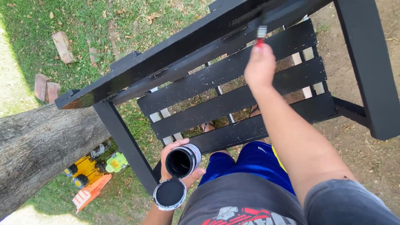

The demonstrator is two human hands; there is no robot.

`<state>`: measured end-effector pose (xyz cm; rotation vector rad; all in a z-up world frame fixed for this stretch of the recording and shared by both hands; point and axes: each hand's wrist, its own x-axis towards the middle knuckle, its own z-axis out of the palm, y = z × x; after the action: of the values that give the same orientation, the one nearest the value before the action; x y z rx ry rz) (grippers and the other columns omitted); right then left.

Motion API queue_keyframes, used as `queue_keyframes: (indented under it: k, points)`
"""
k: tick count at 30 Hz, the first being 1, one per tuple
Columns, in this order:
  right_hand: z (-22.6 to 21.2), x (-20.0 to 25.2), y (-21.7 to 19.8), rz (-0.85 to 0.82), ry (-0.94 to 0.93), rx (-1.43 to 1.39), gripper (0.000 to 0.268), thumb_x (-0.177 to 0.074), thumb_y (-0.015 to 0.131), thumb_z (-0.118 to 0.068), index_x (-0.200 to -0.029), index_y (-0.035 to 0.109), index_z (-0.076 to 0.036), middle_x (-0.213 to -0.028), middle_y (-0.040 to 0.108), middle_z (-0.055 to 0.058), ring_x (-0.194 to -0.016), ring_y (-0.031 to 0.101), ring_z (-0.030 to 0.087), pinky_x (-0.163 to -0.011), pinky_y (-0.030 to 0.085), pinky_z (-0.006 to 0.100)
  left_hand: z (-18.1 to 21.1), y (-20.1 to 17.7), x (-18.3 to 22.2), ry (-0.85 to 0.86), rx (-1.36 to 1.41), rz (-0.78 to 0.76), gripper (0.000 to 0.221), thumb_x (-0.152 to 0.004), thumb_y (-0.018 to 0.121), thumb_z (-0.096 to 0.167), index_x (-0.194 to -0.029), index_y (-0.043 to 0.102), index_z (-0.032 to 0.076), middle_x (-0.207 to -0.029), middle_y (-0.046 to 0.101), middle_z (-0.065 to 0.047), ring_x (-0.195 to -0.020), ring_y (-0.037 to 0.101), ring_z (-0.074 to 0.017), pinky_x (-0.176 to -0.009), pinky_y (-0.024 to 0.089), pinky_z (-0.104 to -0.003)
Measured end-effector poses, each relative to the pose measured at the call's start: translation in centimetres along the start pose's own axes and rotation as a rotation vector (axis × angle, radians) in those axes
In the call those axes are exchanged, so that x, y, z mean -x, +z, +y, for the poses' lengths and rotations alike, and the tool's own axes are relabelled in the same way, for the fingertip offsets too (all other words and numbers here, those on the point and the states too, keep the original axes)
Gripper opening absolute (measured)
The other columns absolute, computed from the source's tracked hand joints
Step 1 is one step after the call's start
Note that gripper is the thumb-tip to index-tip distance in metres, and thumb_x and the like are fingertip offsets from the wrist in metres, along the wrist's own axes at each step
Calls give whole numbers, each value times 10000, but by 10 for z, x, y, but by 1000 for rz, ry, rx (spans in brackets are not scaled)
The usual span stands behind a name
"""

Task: Painting a wooden bench with black paint using a paintbrush

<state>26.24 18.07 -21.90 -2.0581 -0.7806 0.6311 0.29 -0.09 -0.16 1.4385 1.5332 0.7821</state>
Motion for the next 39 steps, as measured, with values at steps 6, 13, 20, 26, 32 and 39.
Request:
queue_keyframes:
  k: [6, 13, 20, 26, 32, 39]
  points:
    - [-71, 41, 6, -510, 175, 106, 257, -1038, 409, -243, -1144, 601, -110, -1027, 714, 87, -901, 696, 284, -776, 549, 429, 5, 2, -1, 28, 13, -6, 750, -727, 850, 392, -1312, 466, 122, -1294, 594, -85, -1238, 593, -244, -1079, 450, -400]
    - [-58, 16, -20, -804, -197, 541, 288, -1079, 410, -277, -952, 569, -73, -849, 655, 141, -722, 627, 368, -629, 489, 507, 0, 3, 1, 75, -6, -13, 754, -737, 840, 431, -1313, 459, 129, -1290, 594, -80, -1225, 604, -237, -1081, 466, -396]
    - [-3, -69, -47, -202, 165, 11, 262, -1038, 495, -208, -784, 516, -144, -688, 438, -39, -636, 372, 109, -558, 306, 352, 3, 4, 1, 103, 36, -13, 744, -754, 841, 398, -1323, 448, 123, -1297, 589, -94, -1243, 599, -246, -1094, 461, -402]
    - [12, -31, -22, -33, 126, 32, 210, -1000, 487, -289, -962, 606, -121, -890, 601, 59, -733, 600, 212, -657, 468, 398, 1, 3, 5, 88, -2, -19, 754, -750, 834, 423, -1326, 450, 124, -1295, 585, -86, -1232, 597, -239, -1082, 465, -394]
    - [-79, 26, -4, -618, 44, 292, 218, -1058, 442, -229, -1120, 580, -73, -989, 699, 140, -847, 681, 342, -718, 541, 490, 9, 3, 1, 42, -31, -22, 745, -723, 839, 447, -1301, 492, 131, -1283, 591, -68, -1220, 598, -235, -1073, 459, -399]
    - [-90, 39, -32, -949, -163, 620, 310, -1107, 391, -261, -936, 558, -63, -781, 626, 101, -635, 629, 245, -564, 534, 403, 1, 1, 6, 63, 19, -23, 747, -749, 835, 423, -1318, 452, 125, -1297, 583, -81, -1243, 590, -242, -1077, 462, -403]
